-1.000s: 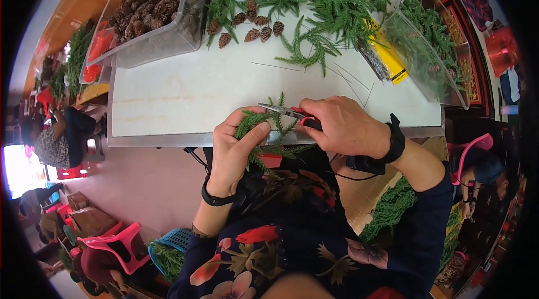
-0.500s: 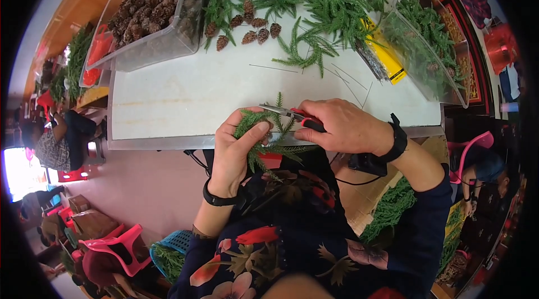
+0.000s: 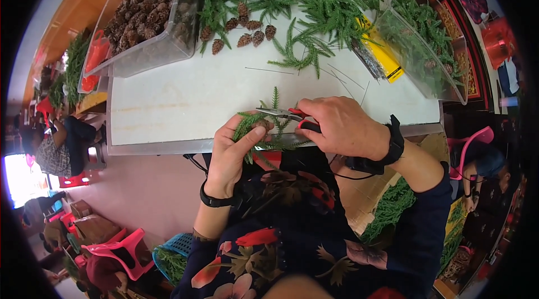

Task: Trimming small buds or seeds from green leafy stems using a pair of cutters and sorting them into containers.

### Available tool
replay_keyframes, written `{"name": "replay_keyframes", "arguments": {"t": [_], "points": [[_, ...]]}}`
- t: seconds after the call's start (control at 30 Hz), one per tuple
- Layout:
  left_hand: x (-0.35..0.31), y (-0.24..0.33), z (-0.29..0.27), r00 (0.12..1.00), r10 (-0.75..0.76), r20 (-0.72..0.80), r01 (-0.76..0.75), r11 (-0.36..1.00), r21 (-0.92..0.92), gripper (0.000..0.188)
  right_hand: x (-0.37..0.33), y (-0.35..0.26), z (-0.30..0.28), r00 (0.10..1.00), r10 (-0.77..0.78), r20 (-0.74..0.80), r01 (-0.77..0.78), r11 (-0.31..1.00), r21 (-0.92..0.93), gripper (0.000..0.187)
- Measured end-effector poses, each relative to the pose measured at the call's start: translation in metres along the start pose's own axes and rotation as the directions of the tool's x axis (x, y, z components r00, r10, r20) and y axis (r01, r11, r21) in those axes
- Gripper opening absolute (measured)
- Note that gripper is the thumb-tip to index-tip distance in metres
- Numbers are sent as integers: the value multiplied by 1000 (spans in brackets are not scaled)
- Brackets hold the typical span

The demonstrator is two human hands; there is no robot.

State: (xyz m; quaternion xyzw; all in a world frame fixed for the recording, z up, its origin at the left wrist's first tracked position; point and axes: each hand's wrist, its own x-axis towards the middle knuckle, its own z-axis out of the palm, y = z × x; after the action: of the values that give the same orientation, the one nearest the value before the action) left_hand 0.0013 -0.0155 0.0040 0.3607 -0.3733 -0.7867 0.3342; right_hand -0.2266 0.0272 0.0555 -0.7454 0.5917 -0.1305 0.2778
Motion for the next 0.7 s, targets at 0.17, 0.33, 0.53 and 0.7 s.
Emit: {"name": "replay_keyframes", "arguments": {"t": [0.17,0.33,0.53,0.7], "points": [[-1,-4,2,997,71,-10,-70,996,61,27,2,0,1,997,26,75,-32,997,70,29],[-1,-1,4,997,82,6,-82,990,114,29,2,-3,-1,998,35,48,-37,998,45,29],[3,-4,3,993,117,1,-115,981,157,29,5,3,6,1000,-18,-13,18,1000,-11,32],[0,-8,4,986,165,-9,-159,963,218,28,4,2,9,1000,8,12,-7,999,-51,33]]}}
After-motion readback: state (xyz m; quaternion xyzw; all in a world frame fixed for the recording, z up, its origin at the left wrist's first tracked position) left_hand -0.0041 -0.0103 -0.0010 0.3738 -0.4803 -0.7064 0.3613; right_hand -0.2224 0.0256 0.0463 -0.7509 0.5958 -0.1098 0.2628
